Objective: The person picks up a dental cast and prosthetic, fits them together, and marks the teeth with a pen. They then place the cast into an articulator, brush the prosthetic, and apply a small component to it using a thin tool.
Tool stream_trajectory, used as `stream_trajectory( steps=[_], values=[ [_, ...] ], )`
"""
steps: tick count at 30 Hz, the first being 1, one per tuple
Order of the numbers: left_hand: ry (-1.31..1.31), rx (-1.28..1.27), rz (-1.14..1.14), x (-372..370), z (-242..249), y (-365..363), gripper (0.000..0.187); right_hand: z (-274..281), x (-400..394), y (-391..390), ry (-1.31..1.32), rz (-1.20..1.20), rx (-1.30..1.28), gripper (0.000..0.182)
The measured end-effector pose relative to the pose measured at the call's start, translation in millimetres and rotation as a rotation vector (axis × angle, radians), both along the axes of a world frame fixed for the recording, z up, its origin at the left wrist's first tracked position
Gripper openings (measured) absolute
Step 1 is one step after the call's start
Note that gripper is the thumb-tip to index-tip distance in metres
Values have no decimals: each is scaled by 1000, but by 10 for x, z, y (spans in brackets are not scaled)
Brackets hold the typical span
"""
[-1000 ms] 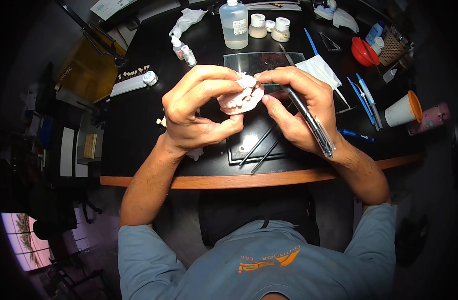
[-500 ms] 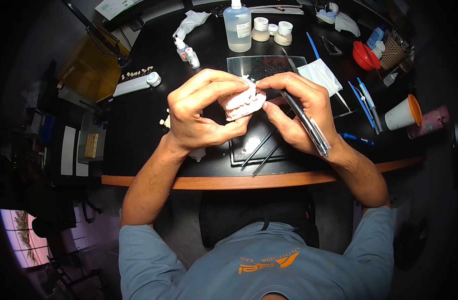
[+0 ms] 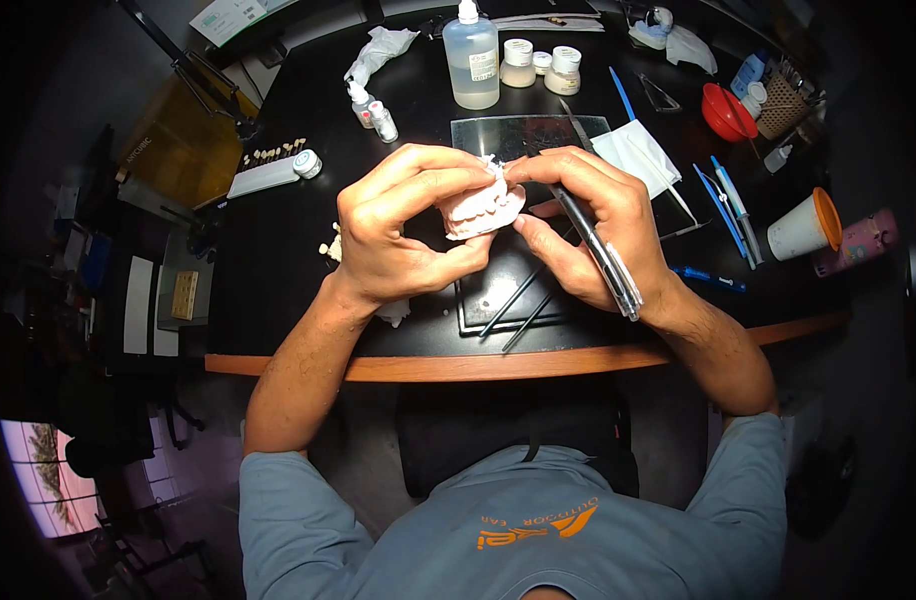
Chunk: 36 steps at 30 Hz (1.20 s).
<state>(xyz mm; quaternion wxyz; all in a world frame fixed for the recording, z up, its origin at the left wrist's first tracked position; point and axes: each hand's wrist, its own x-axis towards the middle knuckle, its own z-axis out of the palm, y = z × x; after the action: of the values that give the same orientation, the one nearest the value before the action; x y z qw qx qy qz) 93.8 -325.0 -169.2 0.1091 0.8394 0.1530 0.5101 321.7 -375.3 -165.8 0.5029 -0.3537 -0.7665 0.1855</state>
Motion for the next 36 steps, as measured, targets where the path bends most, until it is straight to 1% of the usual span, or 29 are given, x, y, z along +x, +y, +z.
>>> stream_trajectory(
  steps=[2, 4, 17, 20, 26, 29, 34, 36],
  values=[
    [-40, -37, -35, 9, -29, 14, 44, 2, -2, 7, 14, -2, 27, 35],
    [-30, -18, -38, 0, -10, 16, 45, 11, 0, 3, 21, -3, 50, 34],
    [-35, 2, -55, -2, -11, 24, 46, 7, -6, 0, 43, 0, 44, 34],
    [1, -20, -78, -36, -15, 21, 51, 13, -7, -9, 38, -4, 44, 33],
    [-63, -88, -89, -25, -72, 7, 53, 18, -8, -5, 4, -8, 32, 32],
    [-76, -45, -59, 8, -65, 12, 46, 27, 15, -26, -26, -17, -17, 31],
    [-40, 10, -43, 17, -15, 4, 46, 31, 20, -36, -78, -26, -61, 31],
    [-26, 14, -35, 25, -13, -16, 45, -1, 32, -13, -99, -8, -25, 31]
  ],
)
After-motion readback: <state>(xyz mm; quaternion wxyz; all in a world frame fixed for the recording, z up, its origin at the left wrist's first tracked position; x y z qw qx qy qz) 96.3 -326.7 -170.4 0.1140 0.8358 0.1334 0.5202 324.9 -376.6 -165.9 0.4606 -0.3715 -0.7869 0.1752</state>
